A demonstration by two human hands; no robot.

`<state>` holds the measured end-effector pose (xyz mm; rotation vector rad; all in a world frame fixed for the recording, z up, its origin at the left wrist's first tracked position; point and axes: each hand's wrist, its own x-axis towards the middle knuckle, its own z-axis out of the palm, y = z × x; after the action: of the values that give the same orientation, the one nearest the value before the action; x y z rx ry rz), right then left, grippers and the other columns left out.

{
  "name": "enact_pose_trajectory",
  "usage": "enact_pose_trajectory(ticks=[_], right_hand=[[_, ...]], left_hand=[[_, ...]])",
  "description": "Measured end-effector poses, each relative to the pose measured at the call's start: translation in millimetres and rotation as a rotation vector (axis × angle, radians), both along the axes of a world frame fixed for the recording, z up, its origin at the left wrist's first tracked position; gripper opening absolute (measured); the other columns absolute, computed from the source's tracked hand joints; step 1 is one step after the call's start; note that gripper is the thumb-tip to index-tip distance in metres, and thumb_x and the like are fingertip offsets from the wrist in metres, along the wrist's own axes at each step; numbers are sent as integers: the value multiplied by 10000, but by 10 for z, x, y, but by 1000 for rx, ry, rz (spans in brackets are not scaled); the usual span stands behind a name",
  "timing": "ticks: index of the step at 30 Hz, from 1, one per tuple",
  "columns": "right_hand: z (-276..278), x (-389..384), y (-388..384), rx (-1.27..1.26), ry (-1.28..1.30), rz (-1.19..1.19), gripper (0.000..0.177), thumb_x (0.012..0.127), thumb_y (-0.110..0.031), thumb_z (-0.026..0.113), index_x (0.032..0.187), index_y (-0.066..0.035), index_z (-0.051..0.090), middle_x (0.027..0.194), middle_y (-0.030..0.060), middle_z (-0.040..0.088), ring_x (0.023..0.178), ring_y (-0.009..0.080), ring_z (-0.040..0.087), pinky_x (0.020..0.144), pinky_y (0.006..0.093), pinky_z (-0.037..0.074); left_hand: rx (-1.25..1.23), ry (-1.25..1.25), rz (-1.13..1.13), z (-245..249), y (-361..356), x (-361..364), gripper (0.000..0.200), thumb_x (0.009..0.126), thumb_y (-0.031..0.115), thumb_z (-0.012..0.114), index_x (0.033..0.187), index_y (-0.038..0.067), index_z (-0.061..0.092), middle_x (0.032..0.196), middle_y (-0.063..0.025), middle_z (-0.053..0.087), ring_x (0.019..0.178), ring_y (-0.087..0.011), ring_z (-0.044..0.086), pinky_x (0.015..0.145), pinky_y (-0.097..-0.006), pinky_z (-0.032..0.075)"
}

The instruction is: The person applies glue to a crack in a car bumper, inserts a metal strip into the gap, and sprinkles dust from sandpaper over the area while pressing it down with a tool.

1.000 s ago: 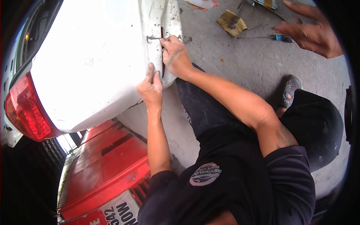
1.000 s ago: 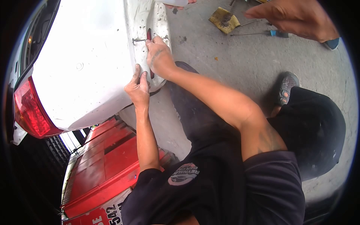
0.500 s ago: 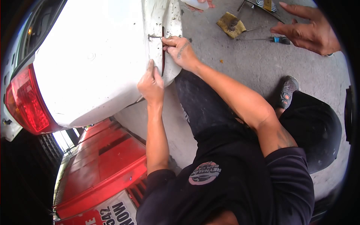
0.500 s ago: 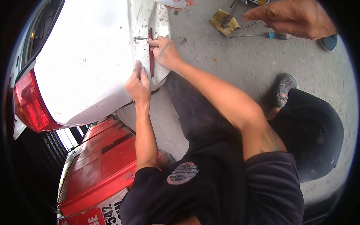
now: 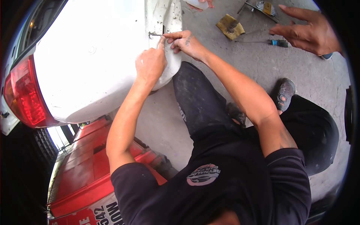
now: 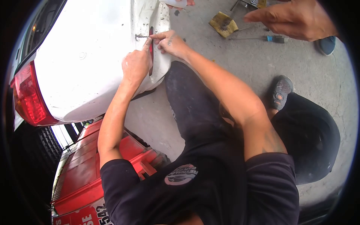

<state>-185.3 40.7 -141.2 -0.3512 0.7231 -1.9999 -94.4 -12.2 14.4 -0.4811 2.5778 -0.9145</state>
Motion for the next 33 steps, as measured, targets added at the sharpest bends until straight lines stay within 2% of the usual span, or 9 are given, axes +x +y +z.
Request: enact_pose_trajectory(ticks=[3,5,7,10,13,16,26,30,33], right_hand=[[-312,-184,270,271,307,38,382,919,-26,559,1223,-18,790,983,112,756,837,212,722,749,357,608],[-987,-458,594,703,1060,-349,294,930,-123,599,1139,-52,793,1032,144,761,907,310,748,811,437,608],[-1585,-832,1180,950,1246,-577,248,946,-205,602,1080,-95,780,1057,140,758,981,385,726,867,490,584],[-2183,-1176,1858,1485,1545,-272,257,1017,-239,560,1153,-157,762,1263,95,700,1257,323,610,1037,524,475],[-2238,-1175,2177,1460,1749,91,278,1051,-228,536,1242,-153,724,1319,77,673,1323,303,561,1062,537,435],[-2449,-1068,2159,1413,1937,144,304,1065,-215,521,1316,-158,683,1300,75,682,1295,291,582,1052,527,446],[-2418,-1072,1924,1291,1655,37,247,1018,-181,537,1131,-110,744,1230,109,703,1263,295,600,990,466,512],[-2477,-1393,1563,1328,1670,-330,271,1026,-224,546,1205,-113,715,1238,148,694,1264,363,609,969,535,530],[-2733,-1622,1509,1357,1652,-98,271,1038,-201,525,1225,-160,718,1302,151,684,1303,388,598,1009,552,524]], left_hand=[[-2,-45,-28,68,-133,27,589,963,148,592,1539,271,606,696,-184,723,632,-383,734,614,-520,587],[2,-58,-35,0,-112,-40,602,952,157,603,1543,269,602,709,-192,731,635,-382,735,615,-514,587],[-7,-85,4,41,-68,-73,584,965,181,611,1542,265,602,720,-194,735,658,-383,740,640,-515,587],[-8,-102,-5,107,62,-101,556,983,117,542,1526,203,619,729,-161,747,665,-353,755,621,-498,591],[9,-75,-20,101,41,-71,566,974,107,541,1525,205,623,734,-161,750,669,-350,758,622,-490,592],[-1,-88,-22,114,53,-88,568,965,105,551,1519,205,631,747,-161,755,672,-348,759,628,-484,595],[-32,-36,-141,80,-52,6,541,961,100,561,1476,223,674,668,-138,722,599,-331,735,577,-485,586],[0,-46,-115,123,-34,-27,558,957,98,565,1491,226,661,670,-141,721,602,-330,736,576,-489,586],[22,-98,-44,163,-4,-80,584,956,83,553,1520,212,632,700,-156,732,633,-343,744,602,-512,590]])
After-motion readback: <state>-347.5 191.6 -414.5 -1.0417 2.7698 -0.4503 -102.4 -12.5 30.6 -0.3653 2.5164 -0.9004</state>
